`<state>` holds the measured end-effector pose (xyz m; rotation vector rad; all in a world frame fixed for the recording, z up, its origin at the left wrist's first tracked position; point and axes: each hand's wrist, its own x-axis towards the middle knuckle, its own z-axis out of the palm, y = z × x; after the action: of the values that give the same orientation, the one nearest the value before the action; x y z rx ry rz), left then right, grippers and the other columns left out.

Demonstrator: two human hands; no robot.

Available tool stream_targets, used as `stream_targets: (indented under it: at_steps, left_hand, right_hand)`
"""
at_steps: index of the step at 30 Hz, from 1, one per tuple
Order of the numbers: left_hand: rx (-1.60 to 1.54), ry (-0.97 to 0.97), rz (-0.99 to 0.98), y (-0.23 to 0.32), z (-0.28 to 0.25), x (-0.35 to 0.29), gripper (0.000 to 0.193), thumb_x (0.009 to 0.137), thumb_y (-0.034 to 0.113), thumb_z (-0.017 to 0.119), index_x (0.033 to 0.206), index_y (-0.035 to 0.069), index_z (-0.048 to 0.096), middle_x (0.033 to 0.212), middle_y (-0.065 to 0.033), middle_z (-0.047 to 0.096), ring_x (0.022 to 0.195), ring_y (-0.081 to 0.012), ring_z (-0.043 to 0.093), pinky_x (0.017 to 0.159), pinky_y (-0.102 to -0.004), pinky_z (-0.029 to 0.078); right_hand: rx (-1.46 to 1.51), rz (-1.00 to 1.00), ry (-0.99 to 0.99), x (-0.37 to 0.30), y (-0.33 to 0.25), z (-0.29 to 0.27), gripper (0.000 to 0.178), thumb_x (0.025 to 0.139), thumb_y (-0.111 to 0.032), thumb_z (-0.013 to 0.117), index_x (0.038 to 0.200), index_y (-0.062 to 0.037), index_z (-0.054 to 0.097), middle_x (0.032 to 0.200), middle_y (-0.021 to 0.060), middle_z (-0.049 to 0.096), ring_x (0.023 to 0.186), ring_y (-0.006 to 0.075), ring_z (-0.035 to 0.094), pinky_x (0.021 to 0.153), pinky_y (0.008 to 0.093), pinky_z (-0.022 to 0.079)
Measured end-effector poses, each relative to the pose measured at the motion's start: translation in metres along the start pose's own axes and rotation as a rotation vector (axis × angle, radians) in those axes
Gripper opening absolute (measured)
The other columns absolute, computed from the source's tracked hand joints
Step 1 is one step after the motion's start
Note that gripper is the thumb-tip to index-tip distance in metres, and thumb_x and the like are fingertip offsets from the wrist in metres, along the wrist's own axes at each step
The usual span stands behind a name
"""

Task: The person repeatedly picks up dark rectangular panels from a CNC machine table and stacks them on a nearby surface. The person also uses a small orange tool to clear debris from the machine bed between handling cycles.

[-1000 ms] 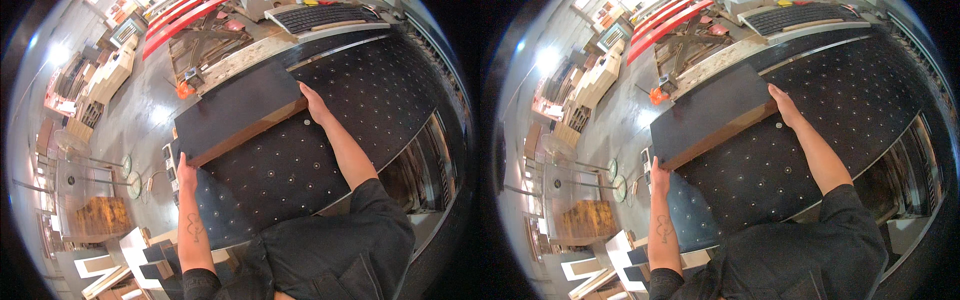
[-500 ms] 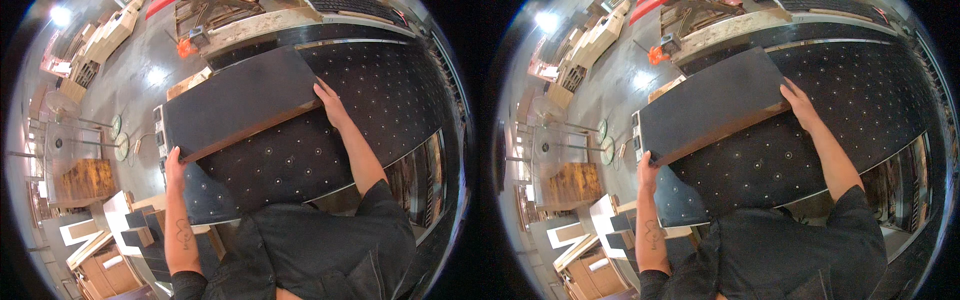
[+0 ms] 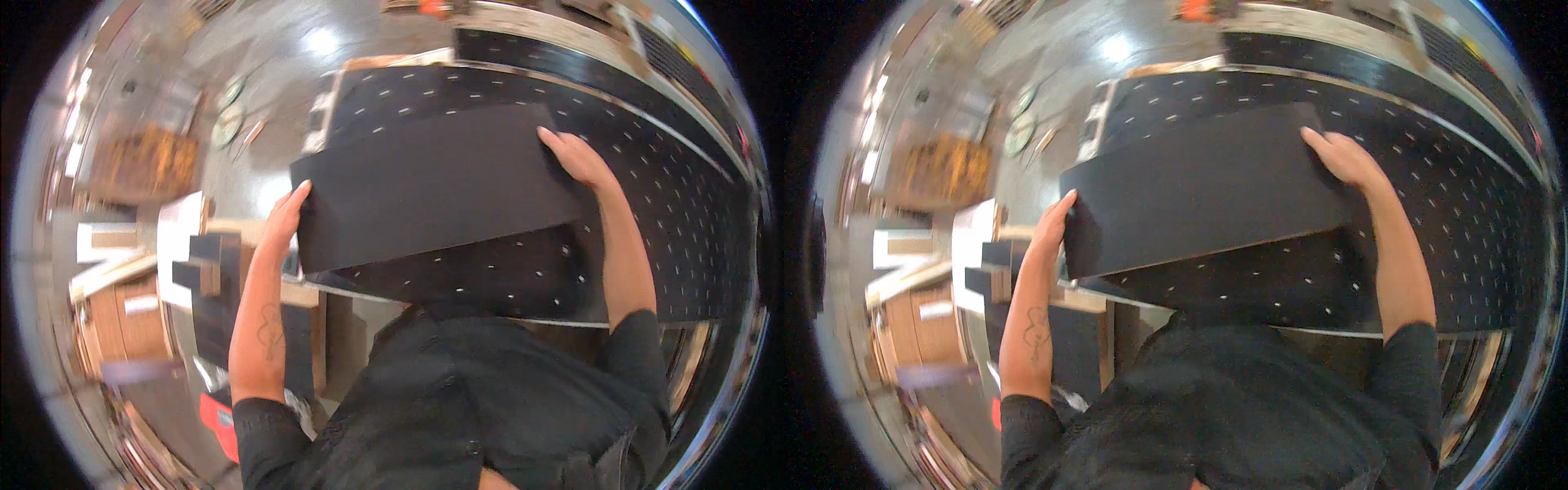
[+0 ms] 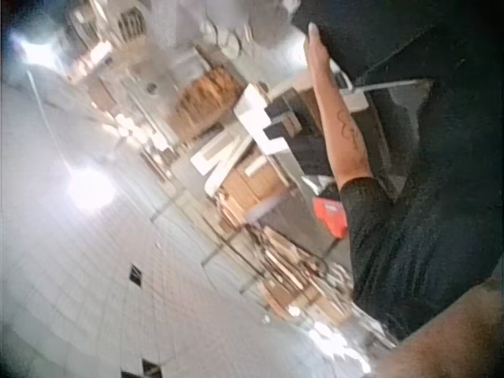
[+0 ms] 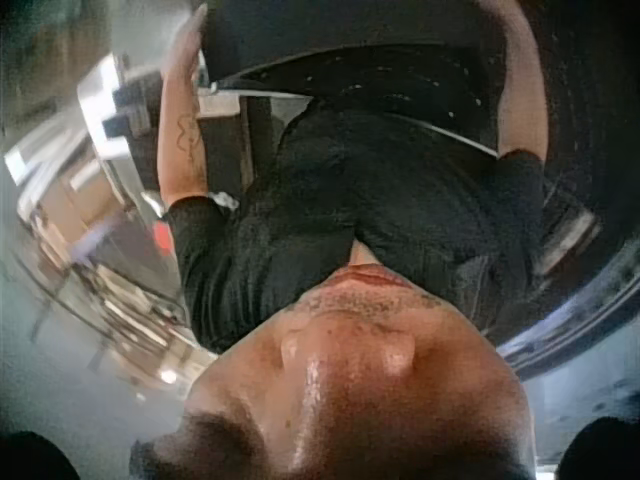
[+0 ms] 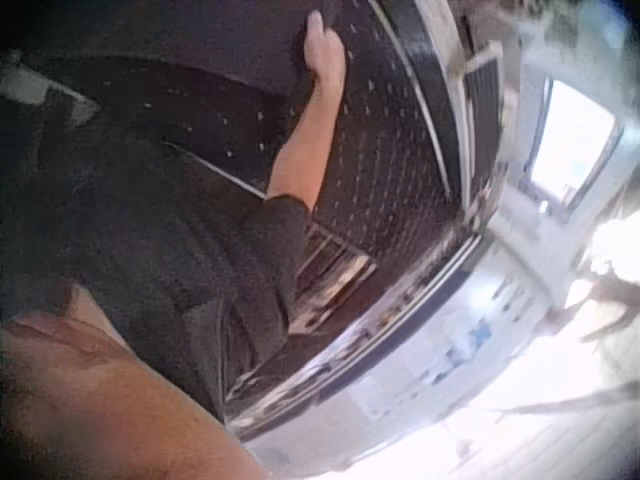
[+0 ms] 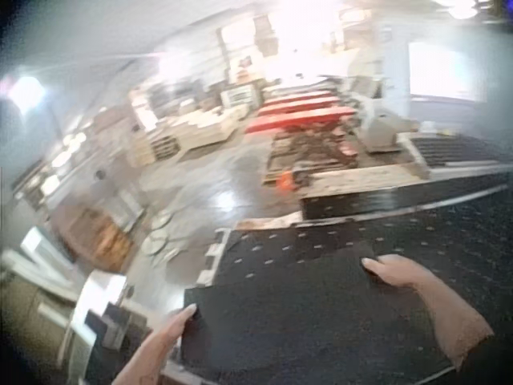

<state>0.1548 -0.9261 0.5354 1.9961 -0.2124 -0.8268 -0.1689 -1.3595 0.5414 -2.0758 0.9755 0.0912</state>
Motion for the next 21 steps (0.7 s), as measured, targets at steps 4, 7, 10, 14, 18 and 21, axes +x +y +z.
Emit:
stream_targets:
  at_steps: [4,7,10,14,18,21]
  left_hand:
    - [0.077,0.167,-0.01,-0.034,-0.032,-0.037,0.066,0.101,0.055,0.058,0.125,-0.005,0.068,0.113,-0.0092,0.07,0.1,-0.0185,0.061,0.094,-0.0328,0.047]
    - [0.039,0.186,-0.087,-0.055,-0.066,-0.056,0.072,0.098,0.06,0.06,0.128,-0.006,0.067,0.119,-0.0115,0.068,0.109,-0.0196,0.061,0.098,-0.0337,0.046]
    - [-0.035,0.26,-0.146,-0.082,-0.096,-0.072,0.072,0.096,0.062,0.062,0.127,-0.002,0.068,0.122,-0.0118,0.069,0.111,-0.0216,0.063,0.1,-0.0339,0.046]
    - [-0.392,0.224,-0.342,-0.121,-0.15,-0.08,0.073,0.089,0.068,0.068,0.124,0.005,0.07,0.113,-0.0129,0.074,0.099,-0.0208,0.07,0.089,-0.0324,0.054]
    - [-0.691,0.183,-0.24,-0.158,-0.198,-0.09,0.06,0.091,0.062,0.068,0.115,0.007,0.072,0.097,-0.01,0.075,0.081,-0.0194,0.072,0.072,-0.0324,0.059]
    - [-0.804,0.154,-0.154,-0.182,-0.237,-0.086,0.058,0.092,0.058,0.069,0.116,0.005,0.071,0.098,-0.0112,0.075,0.081,-0.021,0.072,0.073,-0.0327,0.059]
  right_hand:
    - [-0.124,-0.05,0.096,0.008,-0.038,0.04,0.074,0.102,-0.061,0.046,0.121,0.0067,0.069,0.117,0.0257,0.072,0.112,0.0344,0.068,0.1,0.0399,0.047]
    - [-0.064,-0.161,0.032,0.012,-0.073,0.067,0.071,0.103,-0.059,0.045,0.121,0.0065,0.069,0.115,0.0263,0.072,0.111,0.0355,0.069,0.099,0.0396,0.047]
    - [-0.123,-0.205,0.002,0.017,-0.111,0.097,0.07,0.103,-0.058,0.046,0.121,0.006,0.068,0.114,0.0262,0.073,0.111,0.0367,0.069,0.098,0.0398,0.048]
    - [-0.118,-0.273,-0.04,0.023,-0.16,0.146,0.066,0.104,-0.056,0.047,0.12,0.0046,0.069,0.112,0.0252,0.073,0.109,0.0355,0.069,0.097,0.0398,0.048]
    - [-0.073,-0.27,-0.091,0.023,-0.203,0.199,0.064,0.106,-0.053,0.047,0.121,0.005,0.068,0.111,0.0253,0.073,0.108,0.035,0.069,0.097,0.0397,0.048]
    - [-0.041,-0.305,-0.092,0.011,-0.227,0.236,0.062,0.107,-0.05,0.047,0.123,0.0073,0.067,0.114,0.0242,0.072,0.108,0.0312,0.067,0.1,0.0378,0.046]
